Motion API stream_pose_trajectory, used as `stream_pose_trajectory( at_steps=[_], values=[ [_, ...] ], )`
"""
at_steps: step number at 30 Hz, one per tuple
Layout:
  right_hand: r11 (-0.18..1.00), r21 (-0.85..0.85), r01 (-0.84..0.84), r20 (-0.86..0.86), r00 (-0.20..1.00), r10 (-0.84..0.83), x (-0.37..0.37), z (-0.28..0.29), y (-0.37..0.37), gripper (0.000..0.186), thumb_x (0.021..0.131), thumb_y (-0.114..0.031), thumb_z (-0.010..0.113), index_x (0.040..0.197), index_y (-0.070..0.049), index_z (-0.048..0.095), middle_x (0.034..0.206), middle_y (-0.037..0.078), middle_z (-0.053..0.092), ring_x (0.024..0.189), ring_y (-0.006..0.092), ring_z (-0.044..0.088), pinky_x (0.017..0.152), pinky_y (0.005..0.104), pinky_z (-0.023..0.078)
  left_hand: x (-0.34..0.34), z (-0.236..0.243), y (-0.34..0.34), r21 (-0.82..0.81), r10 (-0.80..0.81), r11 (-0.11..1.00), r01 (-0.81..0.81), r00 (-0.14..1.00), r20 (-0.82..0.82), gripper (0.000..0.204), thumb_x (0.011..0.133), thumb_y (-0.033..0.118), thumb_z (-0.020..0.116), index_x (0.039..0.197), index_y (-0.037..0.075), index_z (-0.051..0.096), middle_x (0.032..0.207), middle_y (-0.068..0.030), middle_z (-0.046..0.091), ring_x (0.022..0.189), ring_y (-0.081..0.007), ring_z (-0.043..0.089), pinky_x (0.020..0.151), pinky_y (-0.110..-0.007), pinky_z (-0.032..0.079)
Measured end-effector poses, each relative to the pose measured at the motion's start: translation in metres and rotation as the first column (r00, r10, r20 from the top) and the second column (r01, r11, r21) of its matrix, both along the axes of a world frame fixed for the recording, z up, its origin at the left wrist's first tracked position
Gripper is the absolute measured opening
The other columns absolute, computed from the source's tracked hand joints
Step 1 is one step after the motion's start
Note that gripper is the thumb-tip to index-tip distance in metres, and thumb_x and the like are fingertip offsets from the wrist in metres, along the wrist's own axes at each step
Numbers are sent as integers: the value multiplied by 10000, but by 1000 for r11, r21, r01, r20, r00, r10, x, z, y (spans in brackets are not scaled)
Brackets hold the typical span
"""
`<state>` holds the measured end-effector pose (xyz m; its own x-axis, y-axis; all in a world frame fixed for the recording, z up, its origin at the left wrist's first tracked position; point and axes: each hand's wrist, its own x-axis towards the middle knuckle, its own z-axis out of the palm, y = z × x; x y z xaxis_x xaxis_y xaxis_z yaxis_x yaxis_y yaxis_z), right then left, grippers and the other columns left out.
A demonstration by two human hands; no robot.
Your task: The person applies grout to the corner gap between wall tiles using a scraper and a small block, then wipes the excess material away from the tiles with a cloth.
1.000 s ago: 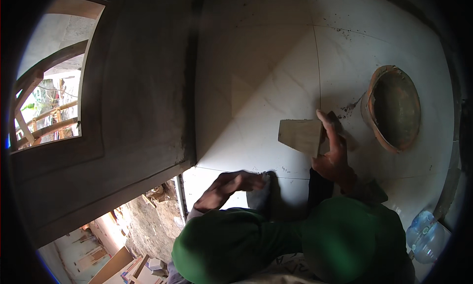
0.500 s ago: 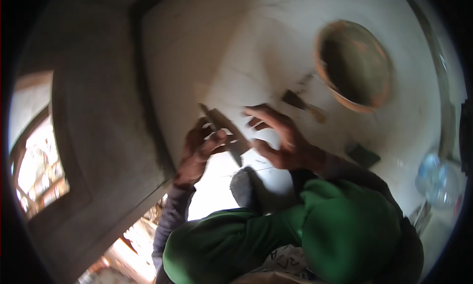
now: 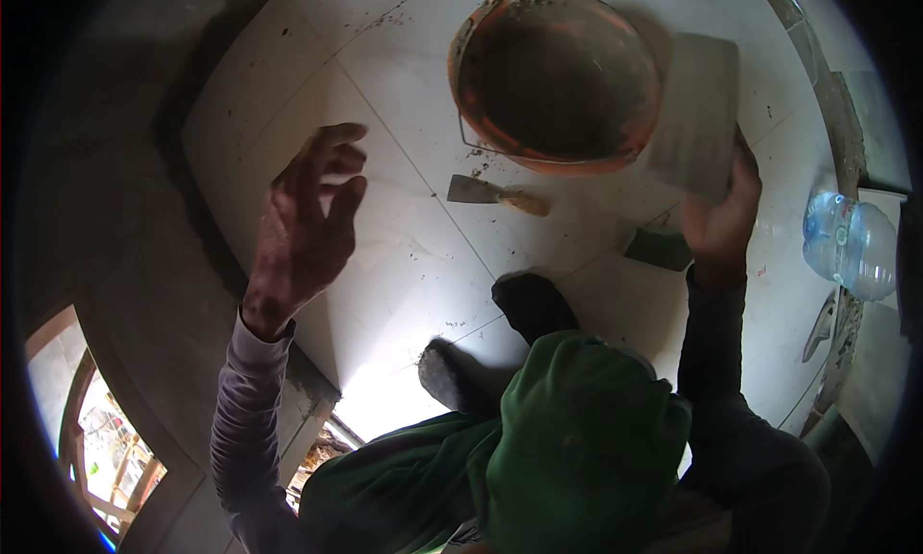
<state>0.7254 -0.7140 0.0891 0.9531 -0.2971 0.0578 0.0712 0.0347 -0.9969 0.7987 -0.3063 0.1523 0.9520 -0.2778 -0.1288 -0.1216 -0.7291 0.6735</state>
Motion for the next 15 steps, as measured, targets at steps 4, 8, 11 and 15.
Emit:
stream_pose_trajectory(
  at_steps=[4,8,11,15],
  values=[
    [987,-116,107,-42,993,-113,-34,-14,-34,607,1021,-251,664,1505,97,551,1459,220,659,1376,315,625,1165,451,479,12,-16,-37,92,-246,968,235,958,148,191,1031,118,685,1179,-1,703,1038,-136,783,935,-277,798,852,-368,625],
    [995,92,48,-68,997,-42,-56,-11,-27,600,1019,-228,673,1502,105,549,1408,216,687,1325,297,664,1123,421,512,14,-64,-51,705,-581,526,476,806,-110,173,994,179,722,1097,40,730,1017,-147,802,910,-273,798,760,-411,631],
    [682,-721,127,34,988,-148,-74,-41,-26,594,1005,-212,693,1484,113,558,1356,221,713,1259,313,706,1081,413,537,-1,-101,-45,414,-846,419,808,513,-146,248,1011,247,703,935,11,725,864,-166,788,762,-249,786,702,-420,620],
    [598,-792,123,120,992,-46,-70,-40,-36,594,998,-204,700,1478,117,558,1331,228,723,1224,310,725,1055,408,549,-52,-160,-117,-30,72,990,-140,667,-742,513,1035,410,651,751,-4,754,655,-60,750,706,-227,783,711,-395,639]
  ],
)
